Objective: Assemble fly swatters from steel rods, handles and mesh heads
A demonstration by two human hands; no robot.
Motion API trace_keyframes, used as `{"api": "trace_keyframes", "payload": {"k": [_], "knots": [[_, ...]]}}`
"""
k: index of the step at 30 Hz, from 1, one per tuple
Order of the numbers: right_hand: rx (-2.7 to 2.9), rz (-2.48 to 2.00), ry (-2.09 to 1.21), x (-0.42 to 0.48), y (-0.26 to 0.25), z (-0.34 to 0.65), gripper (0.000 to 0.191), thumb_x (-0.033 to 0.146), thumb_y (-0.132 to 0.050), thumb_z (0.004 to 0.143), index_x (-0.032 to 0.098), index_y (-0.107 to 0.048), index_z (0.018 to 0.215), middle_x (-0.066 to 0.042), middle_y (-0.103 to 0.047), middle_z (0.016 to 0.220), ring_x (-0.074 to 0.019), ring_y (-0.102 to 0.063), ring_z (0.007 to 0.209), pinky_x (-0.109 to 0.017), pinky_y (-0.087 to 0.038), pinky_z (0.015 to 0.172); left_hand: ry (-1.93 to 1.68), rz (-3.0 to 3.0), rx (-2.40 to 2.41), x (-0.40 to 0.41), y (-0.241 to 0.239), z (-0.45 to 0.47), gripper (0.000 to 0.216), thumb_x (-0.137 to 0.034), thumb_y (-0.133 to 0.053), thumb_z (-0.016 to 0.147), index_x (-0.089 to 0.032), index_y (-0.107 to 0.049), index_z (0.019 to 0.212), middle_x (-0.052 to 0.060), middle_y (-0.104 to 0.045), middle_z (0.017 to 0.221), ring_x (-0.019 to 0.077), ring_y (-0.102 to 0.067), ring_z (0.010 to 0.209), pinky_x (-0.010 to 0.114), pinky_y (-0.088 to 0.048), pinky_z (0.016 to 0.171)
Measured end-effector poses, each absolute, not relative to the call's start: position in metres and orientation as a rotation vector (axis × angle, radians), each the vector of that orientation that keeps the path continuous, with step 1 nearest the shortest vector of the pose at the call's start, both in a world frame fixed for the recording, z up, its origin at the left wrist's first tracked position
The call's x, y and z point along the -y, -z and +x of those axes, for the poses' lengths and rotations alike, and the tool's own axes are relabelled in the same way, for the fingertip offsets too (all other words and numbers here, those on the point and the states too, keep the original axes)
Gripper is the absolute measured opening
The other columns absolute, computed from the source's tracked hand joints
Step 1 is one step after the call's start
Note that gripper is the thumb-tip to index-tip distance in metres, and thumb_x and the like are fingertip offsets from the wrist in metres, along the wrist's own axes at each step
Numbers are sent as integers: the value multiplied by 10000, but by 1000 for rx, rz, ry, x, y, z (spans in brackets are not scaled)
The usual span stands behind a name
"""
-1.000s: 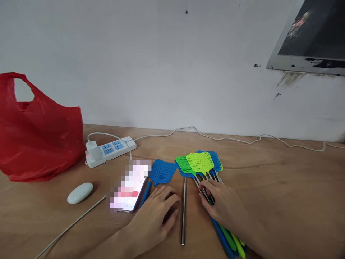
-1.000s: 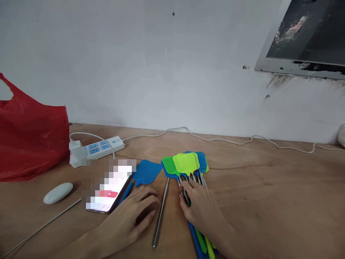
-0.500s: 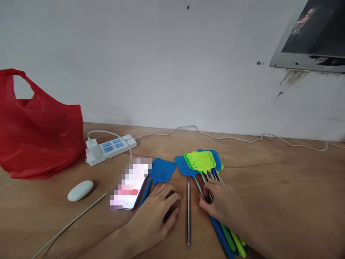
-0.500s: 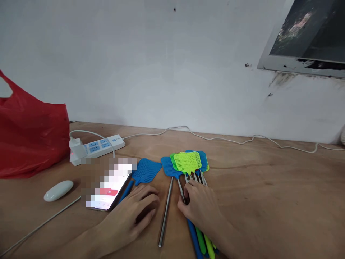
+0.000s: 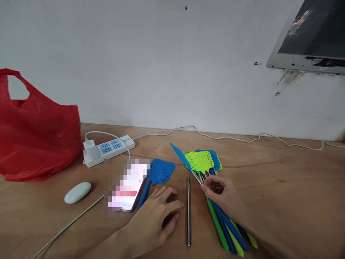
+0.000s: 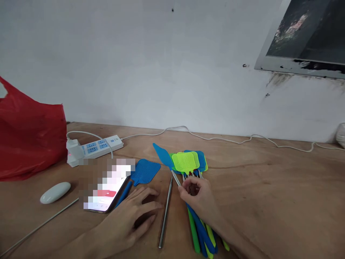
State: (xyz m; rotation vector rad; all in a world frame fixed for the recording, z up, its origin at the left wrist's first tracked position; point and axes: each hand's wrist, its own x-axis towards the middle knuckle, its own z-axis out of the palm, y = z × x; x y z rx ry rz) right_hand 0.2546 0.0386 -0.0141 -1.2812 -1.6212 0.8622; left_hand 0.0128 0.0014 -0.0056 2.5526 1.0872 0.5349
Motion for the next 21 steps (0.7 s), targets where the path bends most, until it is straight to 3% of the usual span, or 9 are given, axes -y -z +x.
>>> {"api": "trace_keyframes", "payload": {"k": [7,12,21], "knots": [[1352,-1214,-1211,-39,6,256,319,500,-685,789,238,-504,786,81,-520,493,-126,-453,488,-246,-374,527,-502,2530,-1025,1,5,13,350,-102,-565,881,-288,-646,1166,85,-545,1298,299,-545,1199,480,-484,998],[1266,-1218,-1235,-38,5,255,337,508,-711,748,243,-517,824,111,-465,452,-102,-364,408,-222,-267,425,-514,2565,-979,2,7,12,445,-123,-578,893,-300,-594,1301,94,-531,1382,321,-534,1239,512,-481,1024],[1209,-1283,-1223,-36,0,252,479,609,-748,679,189,-644,883,76,-501,436,-96,-358,392,-227,-202,379,-515,2509,-1044,-2,2,13,304,-96,-531,905,-238,-612,1161,93,-571,1268,288,-556,1170,476,-484,992]]}}
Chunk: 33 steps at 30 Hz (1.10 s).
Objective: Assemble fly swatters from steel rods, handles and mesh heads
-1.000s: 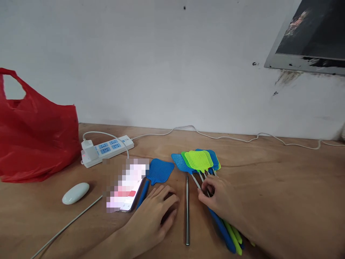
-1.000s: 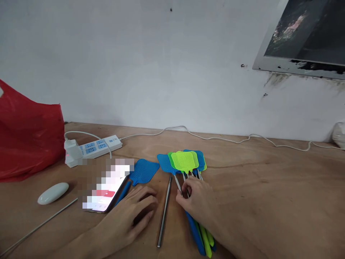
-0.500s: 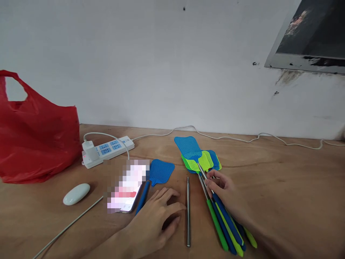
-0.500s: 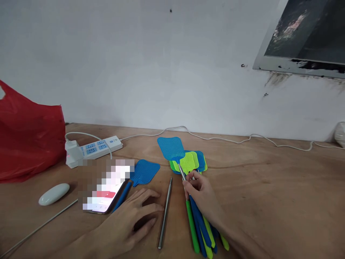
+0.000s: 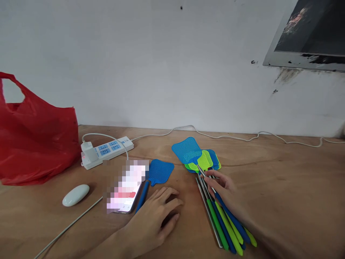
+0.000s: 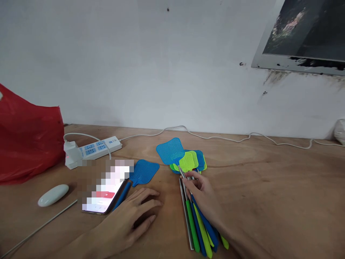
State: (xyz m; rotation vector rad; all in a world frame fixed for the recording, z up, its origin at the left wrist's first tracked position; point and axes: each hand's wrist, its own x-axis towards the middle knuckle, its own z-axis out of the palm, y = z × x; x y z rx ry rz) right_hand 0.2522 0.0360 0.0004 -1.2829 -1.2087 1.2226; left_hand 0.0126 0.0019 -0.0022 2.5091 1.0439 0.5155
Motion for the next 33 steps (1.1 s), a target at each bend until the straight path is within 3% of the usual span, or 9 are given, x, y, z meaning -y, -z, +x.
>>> {"api": "trace_keyframes", "payload": {"k": [7,12,17,21,24,33], "knots": [[978,-1249,-1378,-36,1,254,385,485,-807,691,212,-621,888,68,-576,496,-85,-425,399,-175,-277,358,-562,2516,-1026,-2,6,12,271,-107,-528,906,-235,-606,1132,91,-575,1262,282,-557,1154,446,-480,983],[969,-1137,-1487,-34,-6,254,392,516,-797,705,212,-566,794,25,-668,589,-93,-516,347,-157,-298,287,-676,2452,-1005,-2,1,13,210,-134,-494,957,-223,-610,1108,69,-624,1147,248,-580,1072,401,-465,935],[1039,-1002,-1517,-30,-7,249,417,543,-801,746,200,-589,851,-23,-739,696,-122,-642,457,-173,-452,382,-753,2296,-956,2,-10,16,242,-221,-402,1030,-209,-613,915,38,-626,892,203,-585,873,337,-454,790],[1094,-937,-1557,-27,-2,246,410,541,-797,767,203,-597,882,-59,-772,813,-157,-705,576,-218,-519,480,-756,2220,-948,5,-7,18,248,-332,-519,996,-205,-551,786,-3,-571,743,169,-544,721,274,-399,631],[1088,-879,-1592,-26,1,247,380,522,-784,797,214,-585,899,-57,-776,847,-163,-713,617,-233,-522,521,-768,2186,-977,5,0,18,277,-360,-615,937,-201,-517,733,-19,-546,698,141,-509,640,249,-348,558],[998,-814,-1446,-18,-4,241,299,487,-760,828,230,-619,883,-43,-752,836,-150,-630,616,-263,-489,566,-789,2269,-993,4,-8,17,262,-261,-540,930,-215,-429,697,-25,-502,652,129,-473,585,247,-315,516]]}}
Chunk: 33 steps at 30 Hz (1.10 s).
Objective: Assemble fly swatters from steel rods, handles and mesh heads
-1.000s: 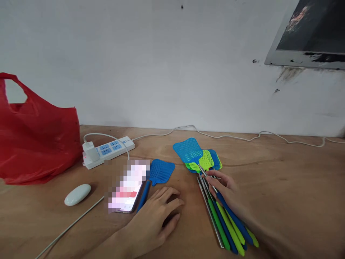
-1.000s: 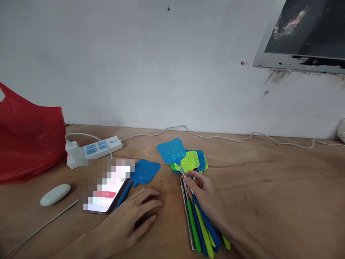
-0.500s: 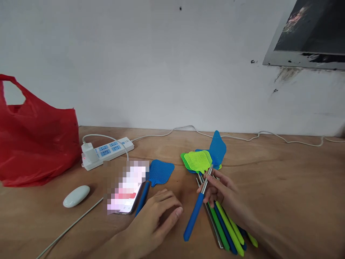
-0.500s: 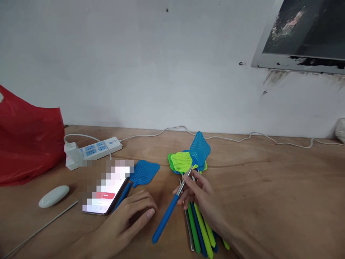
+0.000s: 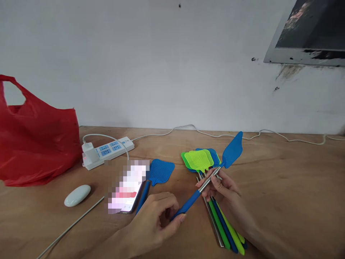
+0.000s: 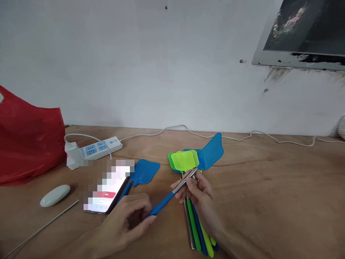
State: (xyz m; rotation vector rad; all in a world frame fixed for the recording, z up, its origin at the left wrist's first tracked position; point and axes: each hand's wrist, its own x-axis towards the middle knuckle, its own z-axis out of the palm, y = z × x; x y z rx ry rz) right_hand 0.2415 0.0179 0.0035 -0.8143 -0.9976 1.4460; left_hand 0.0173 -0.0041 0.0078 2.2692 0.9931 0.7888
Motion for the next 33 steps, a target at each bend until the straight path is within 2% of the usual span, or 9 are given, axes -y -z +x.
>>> {"api": "trace_keyframes", "payload": {"k": [3,7,12,18,21,24,26,29,33], "knots": [[891,-814,-1278,-27,-4,252,252,444,-769,819,239,-626,846,-8,-725,787,-114,-540,536,-239,-448,520,-805,2425,-912,7,-6,16,292,-204,-528,874,-227,-329,662,-32,-463,589,135,-454,554,270,-295,513],[768,-801,-1147,-41,-9,271,233,408,-800,777,242,-639,809,17,-659,707,-110,-519,560,-205,-442,511,-826,2618,-935,7,4,14,296,-173,-516,797,-228,-275,633,-28,-459,535,140,-445,508,287,-270,493],[822,-885,-1207,-34,-9,263,275,451,-793,758,216,-654,790,12,-615,621,-107,-477,500,-187,-393,423,-749,2795,-1273,-3,4,10,248,-204,-487,815,-220,-404,582,-2,-521,533,161,-521,503,288,-302,508],[863,-935,-1268,-28,-4,254,293,471,-766,790,203,-649,799,14,-614,596,-97,-470,463,-181,-370,398,-132,2663,-2020,-14,-9,-6,320,-284,-476,860,-205,-570,565,79,-662,601,252,-623,533,295,-261,497],[813,-962,-1287,-30,-4,255,328,480,-807,732,197,-644,768,19,-599,565,-92,-466,453,-169,-349,382,-32,2634,-2097,-16,-13,-9,269,-268,-477,857,-199,-623,643,101,-705,688,282,-662,600,301,-314,515],[784,-988,-1309,-32,-6,253,361,491,-838,677,190,-648,744,20,-592,543,-88,-458,443,-162,-332,372,-177,2741,-2069,-17,-12,-9,198,-280,-485,872,-194,-646,796,94,-710,775,286,-673,684,337,-420,581],[783,-997,-1309,-32,-6,252,367,493,-843,667,188,-653,741,19,-593,539,-88,-458,441,-163,-327,371,-340,2862,-1990,-19,-8,-8,196,-293,-495,882,-178,-654,884,121,-713,901,313,-675,814,406,-489,695],[788,-1002,-1307,-32,-6,252,366,496,-839,673,187,-654,739,18,-593,539,-91,-457,440,-170,-326,373,-531,2984,-1854,-22,2,-9,243,-262,-499,894,-141,-669,1019,167,-703,1117,347,-644,1043,482,-493,875],[811,-1004,-1315,-31,-5,252,354,496,-827,700,189,-657,748,16,-601,558,-92,-454,452,-178,-342,391,-564,3070,-1760,-23,15,-12,359,-258,-486,932,-67,-656,1183,205,-688,1237,361,-599,1194,509,-456,989]]}}
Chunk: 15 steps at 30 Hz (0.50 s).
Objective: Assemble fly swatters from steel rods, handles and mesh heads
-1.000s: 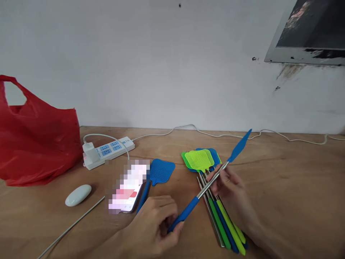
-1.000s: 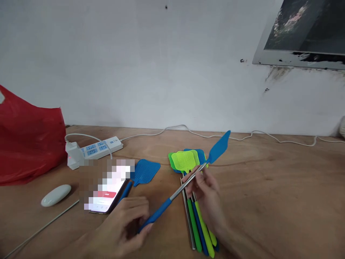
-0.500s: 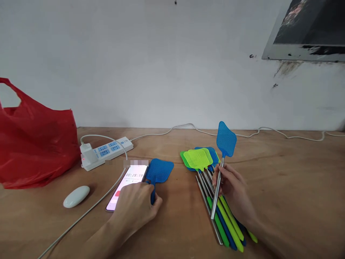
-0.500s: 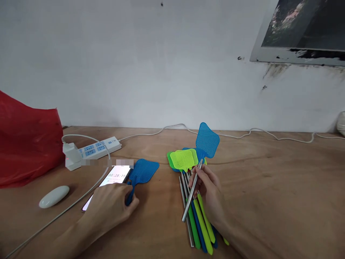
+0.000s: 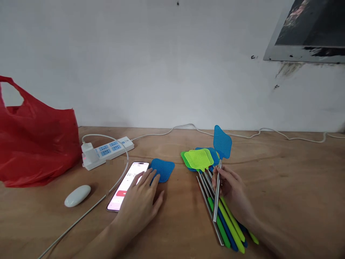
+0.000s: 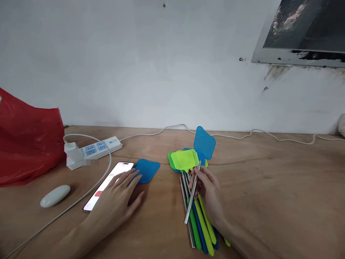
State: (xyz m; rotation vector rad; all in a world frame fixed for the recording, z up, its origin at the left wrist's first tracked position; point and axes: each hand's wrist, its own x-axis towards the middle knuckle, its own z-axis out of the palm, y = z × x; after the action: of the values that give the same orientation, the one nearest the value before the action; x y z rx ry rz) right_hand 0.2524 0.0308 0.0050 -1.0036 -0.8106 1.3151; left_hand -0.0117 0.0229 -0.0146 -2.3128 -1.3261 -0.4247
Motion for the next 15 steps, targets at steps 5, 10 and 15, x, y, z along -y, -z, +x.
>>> {"api": "trace_keyframes", "payload": {"k": [5,10,15], "knots": [[849,-1016,-1307,-31,-4,252,367,518,-818,709,194,-651,754,23,-585,549,-94,-444,449,-186,-332,389,347,-2395,1377,-21,13,-9,332,-257,-482,956,-85,-688,1151,180,-718,1144,357,-634,1124,522,-461,1001],[874,-1038,-1310,-29,-3,250,370,530,-797,728,201,-630,762,28,-578,550,-94,-427,448,-194,-301,388,332,-2460,1452,-21,8,-6,286,-247,-487,953,-117,-694,1102,163,-693,1066,351,-638,1051,510,-503,937],[945,-1083,-1276,-29,-1,250,365,539,-770,758,201,-635,772,36,-530,503,-105,-394,466,-222,-287,427,306,-2482,1479,-22,11,-6,283,-193,-439,956,-114,-680,1082,173,-669,1074,356,-630,1044,539,-484,962]]}}
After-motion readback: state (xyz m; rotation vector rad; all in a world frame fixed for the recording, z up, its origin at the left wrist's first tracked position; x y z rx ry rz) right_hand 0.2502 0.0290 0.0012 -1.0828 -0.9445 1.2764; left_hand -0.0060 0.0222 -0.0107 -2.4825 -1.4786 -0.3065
